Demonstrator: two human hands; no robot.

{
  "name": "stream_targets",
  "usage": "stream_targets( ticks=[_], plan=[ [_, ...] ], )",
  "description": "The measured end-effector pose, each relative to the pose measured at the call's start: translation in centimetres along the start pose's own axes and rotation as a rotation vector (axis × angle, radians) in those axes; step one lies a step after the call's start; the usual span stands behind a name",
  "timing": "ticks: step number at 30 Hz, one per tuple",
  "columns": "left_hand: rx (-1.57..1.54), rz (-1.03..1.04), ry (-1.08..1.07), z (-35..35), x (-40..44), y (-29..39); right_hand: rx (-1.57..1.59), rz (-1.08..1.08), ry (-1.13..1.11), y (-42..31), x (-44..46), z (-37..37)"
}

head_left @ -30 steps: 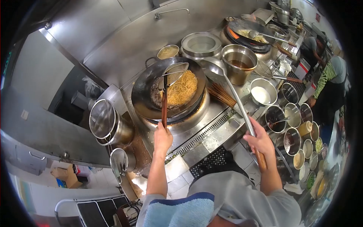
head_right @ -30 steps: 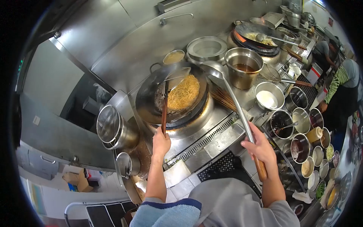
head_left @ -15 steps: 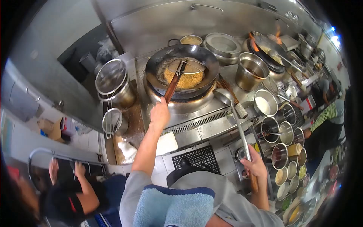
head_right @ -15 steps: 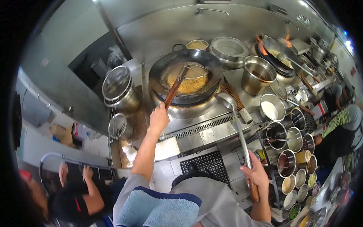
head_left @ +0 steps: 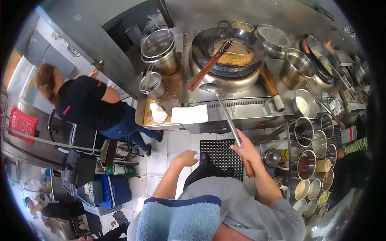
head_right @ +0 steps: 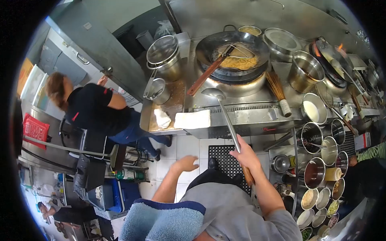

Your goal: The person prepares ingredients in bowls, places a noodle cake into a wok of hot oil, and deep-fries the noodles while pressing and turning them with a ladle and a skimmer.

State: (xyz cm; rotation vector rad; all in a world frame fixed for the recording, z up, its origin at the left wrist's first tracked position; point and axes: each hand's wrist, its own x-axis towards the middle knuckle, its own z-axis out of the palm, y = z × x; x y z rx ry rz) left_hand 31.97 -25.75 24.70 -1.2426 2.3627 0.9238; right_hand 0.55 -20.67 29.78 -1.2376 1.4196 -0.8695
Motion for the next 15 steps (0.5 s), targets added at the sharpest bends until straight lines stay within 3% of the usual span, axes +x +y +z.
stream_targets(
  ticks=[2, 3, 5, 8, 9, 10, 14, 15],
  plan=[
    [0.016, -0.304, -0.078, 3.7, -2.0, -2.8, -0.050, -0.059, 0.035, 0.9, 2.4, 2.4],
    [-0.015, -0.339, -0.037, 6.5, -2.6, -5.2, -0.061, -0.067, 0.066, 0.5, 3.4, 3.9],
    [-0.083, -0.368, -0.023, 11.0, -3.9, -9.0, -0.332, -0.325, 0.215, 2.1, 5.8, 6.4],
    [-0.209, -0.384, -0.117, 14.8, -6.1, -12.1, -0.308, -0.028, 0.102, -1.7, 7.1, 8.9],
    [-0.247, -0.389, -0.116, 16.4, -6.6, -13.1, -0.266, -0.090, 0.156, -0.9, 7.8, 10.4],
    [-0.289, -0.404, -0.105, 17.5, -7.2, -14.1, -0.169, -0.020, 0.136, -3.7, 7.3, 11.2],
    [-0.688, -0.643, -0.254, 19.6, -9.0, -15.9, -0.183, 0.007, 0.132, -2.6, 10.6, 17.2],
    [-0.616, -0.529, -0.295, 20.2, -9.1, -16.7, -0.203, 0.048, 0.135, -3.6, 10.8, 18.1]
  ],
)
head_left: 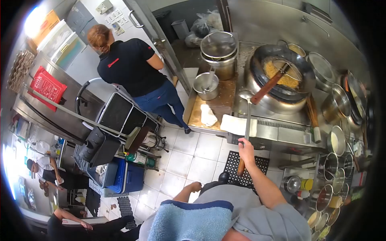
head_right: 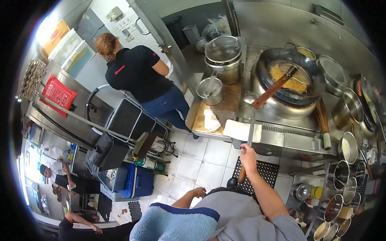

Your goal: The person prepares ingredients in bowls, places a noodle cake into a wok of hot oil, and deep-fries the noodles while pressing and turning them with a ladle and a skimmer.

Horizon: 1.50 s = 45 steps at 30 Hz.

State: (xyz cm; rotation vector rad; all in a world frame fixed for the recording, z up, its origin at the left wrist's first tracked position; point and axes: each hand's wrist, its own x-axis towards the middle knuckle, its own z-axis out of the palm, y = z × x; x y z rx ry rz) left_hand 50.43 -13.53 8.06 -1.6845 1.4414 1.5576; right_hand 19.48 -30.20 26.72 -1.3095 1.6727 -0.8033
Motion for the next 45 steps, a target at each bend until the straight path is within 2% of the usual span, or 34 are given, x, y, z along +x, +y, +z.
stream_targets(
  ticks=[1, 3, 4, 5, 7, 8, 11, 14, 15, 17, 19, 21, 23, 25, 27, 30, 33, 34, 36, 38, 39, 40, 41, 42, 43, 44, 45],
  plan=[
    [-0.215, -0.079, 0.036, 0.5, 0.4, -0.7, -0.057, -0.065, 0.009, 0.3, 0.7, 1.3],
    [0.146, 0.111, -0.134, 1.1, 5.5, -5.1, -0.168, -0.168, 0.050, 2.5, 2.4, 4.2],
    [0.079, 0.113, -0.116, 0.9, 5.4, -5.3, -0.086, -0.166, -0.049, 3.2, 3.0, 4.9],
    [0.012, 0.116, -0.097, 0.6, 5.1, -5.4, 0.054, 0.008, -0.275, 3.3, 3.7, 5.0],
    [0.081, 0.105, -0.090, -0.8, 5.2, -4.7, -0.178, -0.087, -0.261, 3.0, 3.1, 4.7],
    [0.142, 0.113, -0.094, -1.8, 5.1, -4.2, -0.194, -0.135, -0.206, 4.0, 3.0, 4.2],
    [0.402, 0.364, -0.089, -4.3, 8.4, -5.5, -0.229, -0.228, -0.064, 6.2, 2.2, 2.3],
    [0.521, 0.454, -0.183, -7.5, 9.6, -3.7, -0.043, -0.096, -0.045, 9.8, 0.0, -1.9],
    [0.190, 0.298, -0.257, -8.3, 12.1, -4.5, 0.094, 0.118, -0.053, 9.3, -1.7, -3.6],
    [-0.556, -0.031, -0.264, -10.3, 14.7, -4.5, 0.529, 0.389, 0.076, 13.7, -4.3, -4.6],
    [-0.390, -0.018, -0.073, -11.6, 14.0, -1.3, 0.492, 0.426, 0.196, 17.5, -8.1, -5.8],
    [-0.295, 0.004, 0.001, -12.6, 12.5, 2.4, 0.427, 0.539, 0.282, 21.9, -12.5, -6.1],
    [-0.236, 0.077, 0.028, -13.0, 12.7, 4.1, 0.128, 0.735, 0.293, 23.1, -17.5, -6.8],
    [-0.247, 0.094, 0.063, -13.0, 11.5, 6.4, -0.845, 0.398, 0.005, 42.0, -23.9, -3.2],
    [-0.288, 0.096, 0.052, -12.4, 10.9, 7.2, -0.482, 1.007, -0.026, 39.8, -29.2, -3.4],
    [-0.346, 0.064, 0.037, -11.9, 10.2, 6.8, -0.006, 1.312, -0.010, 38.4, -33.2, -3.9],
    [-0.347, -0.010, 0.023, -12.2, 9.0, 6.0, 0.154, 1.191, 0.248, 38.0, -35.8, -3.0],
    [-0.366, 0.008, 0.100, -12.4, 8.6, 6.2, 0.134, 1.172, 0.232, 38.3, -36.3, -3.0],
    [-0.413, 0.052, 0.263, -13.3, 7.9, 6.8, 0.089, 1.122, 0.197, 39.8, -36.1, -2.8],
    [-0.600, 0.539, 0.418, -15.4, 8.0, 6.9, -0.132, 0.960, 0.025, 43.5, -35.4, -2.6],
    [-0.503, 0.711, 0.643, -16.1, 7.9, 8.3, -0.095, 0.957, 0.063, 43.5, -35.7, -3.4],
    [-0.781, 0.808, 0.579, -17.6, 7.3, 10.0, -0.058, 0.954, 0.100, 43.3, -35.9, -4.1],
    [-0.458, 0.955, 0.874, -18.5, 6.9, 11.9, 0.124, 1.018, 0.263, 40.7, -35.3, -5.5],
    [-0.420, 0.917, 0.962, -19.1, 4.5, 15.2, 0.298, 1.066, 0.419, 38.4, -34.8, -7.7],
    [-0.672, 0.937, 0.974, -18.2, 0.5, 20.2, 0.178, 1.028, 0.379, 38.8, -35.0, -8.8],
    [-0.100, 1.078, 1.126, -21.2, 1.6, 20.6, 0.056, 0.979, 0.331, 39.3, -34.9, -9.3],
    [-0.331, 0.955, 1.035, -20.4, -1.8, 25.2, -0.065, 0.920, 0.277, 39.4, -34.4, -9.8]
  ],
)
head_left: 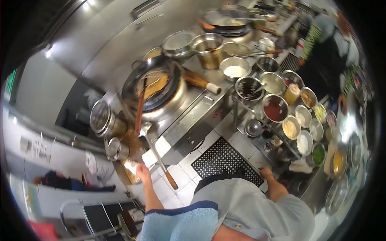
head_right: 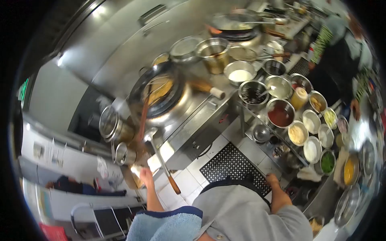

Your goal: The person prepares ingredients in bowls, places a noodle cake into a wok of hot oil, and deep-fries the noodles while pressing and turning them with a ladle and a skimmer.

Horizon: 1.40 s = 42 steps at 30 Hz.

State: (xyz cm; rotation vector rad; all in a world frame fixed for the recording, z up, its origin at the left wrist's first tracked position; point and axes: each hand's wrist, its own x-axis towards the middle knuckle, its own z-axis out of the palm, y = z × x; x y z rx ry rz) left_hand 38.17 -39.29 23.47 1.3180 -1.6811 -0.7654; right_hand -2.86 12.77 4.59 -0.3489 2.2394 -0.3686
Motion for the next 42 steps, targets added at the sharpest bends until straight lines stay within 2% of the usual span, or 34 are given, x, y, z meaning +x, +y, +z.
stream_targets(
  ticks=[1, 2, 3, 6, 8, 10, 11, 14, 16, 19, 22, 26, 29, 33, 36, 37, 40, 42],
  plan=[
    [0.203, 0.189, -0.002, 0.7, 1.2, 4.9, 0.115, 0.062, -0.018, -0.3, 0.4, -0.3],
    [0.236, 0.210, 0.023, 1.9, 2.1, 8.9, 0.231, 0.132, -0.038, -0.8, -0.1, -0.9],
    [0.321, 0.372, 0.020, 2.6, 3.6, 11.0, 0.353, 0.209, -0.054, -1.1, -0.3, -1.2],
    [0.430, 0.671, 0.062, 5.2, 7.0, 17.1, 0.321, 0.176, -0.154, 0.5, 3.0, 0.1],
    [0.491, 0.629, -0.003, 7.1, 8.7, 18.6, 0.389, 0.192, -0.132, 0.6, 3.6, 1.1],
    [0.760, 0.599, -0.027, 9.2, 10.9, 17.4, 0.398, 0.153, -0.106, 1.2, 4.9, 2.6],
    [0.994, 0.519, -0.091, 9.9, 11.9, 17.3, 0.328, 0.111, -0.114, 0.3, 4.2, 1.9],
    [1.101, 0.298, -0.207, 11.8, 14.5, 16.9, 0.240, 0.012, -0.126, -0.5, 2.8, 1.0],
    [1.032, 0.276, -0.247, 12.4, 16.5, 15.6, 0.365, -0.026, -0.118, 3.4, 6.0, 4.4],
    [0.863, 0.180, -0.309, 11.9, 18.5, 15.7, 0.453, 0.226, -0.124, 0.8, 3.1, 1.6],
    [0.575, 0.166, -0.290, 10.5, 19.1, 15.7, 0.577, 0.299, -0.056, 1.1, 3.4, 1.9],
    [0.320, 0.204, -0.135, 9.6, 19.8, 12.9, 0.707, 0.338, -0.002, 1.9, 4.8, 2.7],
    [0.013, -0.205, -0.230, 8.2, 16.3, 20.1, 0.637, 0.355, -0.016, -1.1, 3.7, 2.0],
    [-0.121, -0.301, -0.211, 8.7, 14.5, 20.5, 0.659, 0.329, -0.046, -3.1, 3.6, 2.8],
    [-0.364, -0.381, -0.241, 10.4, 14.4, 19.3, 0.678, 0.206, -0.220, -0.3, 7.1, 3.9],
    [-0.456, -0.411, -0.273, 11.0, 14.2, 19.8, 0.362, 0.205, -0.105, -6.6, 2.0, -0.8],
    [-0.548, -0.477, -0.317, 12.9, 14.9, 20.5, 0.650, 0.240, -0.168, 2.2, 10.7, 2.3],
    [-0.537, -0.466, -0.365, 14.1, 16.0, 20.6, 0.553, 0.269, -0.052, -1.0, 9.0, -1.1]
  ],
)
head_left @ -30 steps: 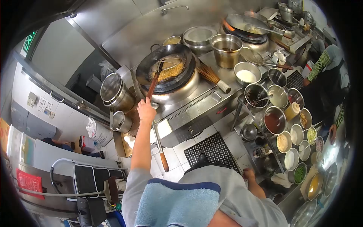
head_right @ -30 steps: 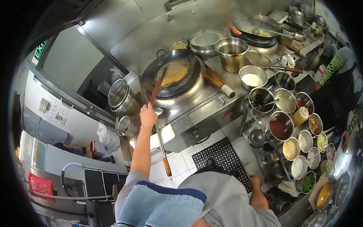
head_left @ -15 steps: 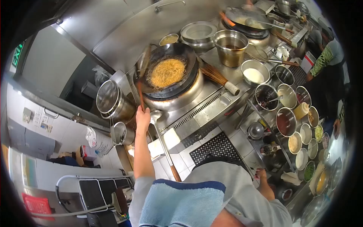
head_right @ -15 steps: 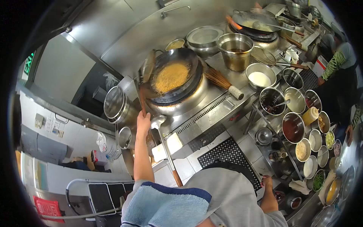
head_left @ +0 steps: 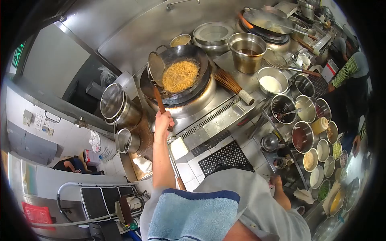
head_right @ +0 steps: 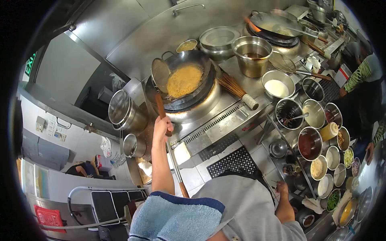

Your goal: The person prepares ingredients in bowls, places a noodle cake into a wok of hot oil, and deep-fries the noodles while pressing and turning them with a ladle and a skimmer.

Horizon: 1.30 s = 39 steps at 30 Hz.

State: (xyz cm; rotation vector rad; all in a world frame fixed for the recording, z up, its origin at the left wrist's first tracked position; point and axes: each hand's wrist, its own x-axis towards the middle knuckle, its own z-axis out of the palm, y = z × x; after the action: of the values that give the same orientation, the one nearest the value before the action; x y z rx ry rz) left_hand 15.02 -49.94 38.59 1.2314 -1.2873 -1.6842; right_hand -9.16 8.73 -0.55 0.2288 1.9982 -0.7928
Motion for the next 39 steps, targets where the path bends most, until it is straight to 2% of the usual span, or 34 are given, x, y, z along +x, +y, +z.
stream_targets(
  ticks=[2, 3, 6, 11, 14, 24, 30, 33, 39],
  plan=[
    [0.014, 0.008, -0.010, 1.4, 1.0, 0.6, 0.089, -0.007, 0.014, -2.0, -1.2, -1.7],
    [0.122, 0.041, -0.006, 1.6, 2.2, 0.7, 0.102, -0.053, 0.008, -2.4, -1.3, -2.0],
    [0.265, 0.112, 0.022, 2.4, 4.8, 1.5, 0.180, 0.015, 0.013, -3.3, -1.3, -2.7],
    [0.531, 0.269, 0.182, 2.5, 4.6, 2.9, -0.045, -0.042, -0.060, -2.3, -1.0, -2.4],
    [0.495, 0.309, 0.222, 1.2, 3.7, 2.9, -0.139, -0.069, -0.089, -1.5, -1.5, -2.1],
    [-0.049, 0.081, 0.098, -2.1, -1.0, 3.2, -0.186, -0.039, -0.143, -2.5, -0.7, -3.0],
    [-0.289, -0.050, 0.006, -3.1, -0.7, 3.1, -0.255, -0.205, -0.071, -4.7, 2.1, -3.0],
    [-0.341, -0.138, -0.070, -3.4, -0.4, 3.7, -0.058, -0.152, -0.017, -5.9, 2.0, -1.9],
    [-0.613, -0.393, -0.271, -3.8, 0.2, 4.4, -0.011, -0.039, -0.101, -6.4, 0.0, -1.1]
  ],
)
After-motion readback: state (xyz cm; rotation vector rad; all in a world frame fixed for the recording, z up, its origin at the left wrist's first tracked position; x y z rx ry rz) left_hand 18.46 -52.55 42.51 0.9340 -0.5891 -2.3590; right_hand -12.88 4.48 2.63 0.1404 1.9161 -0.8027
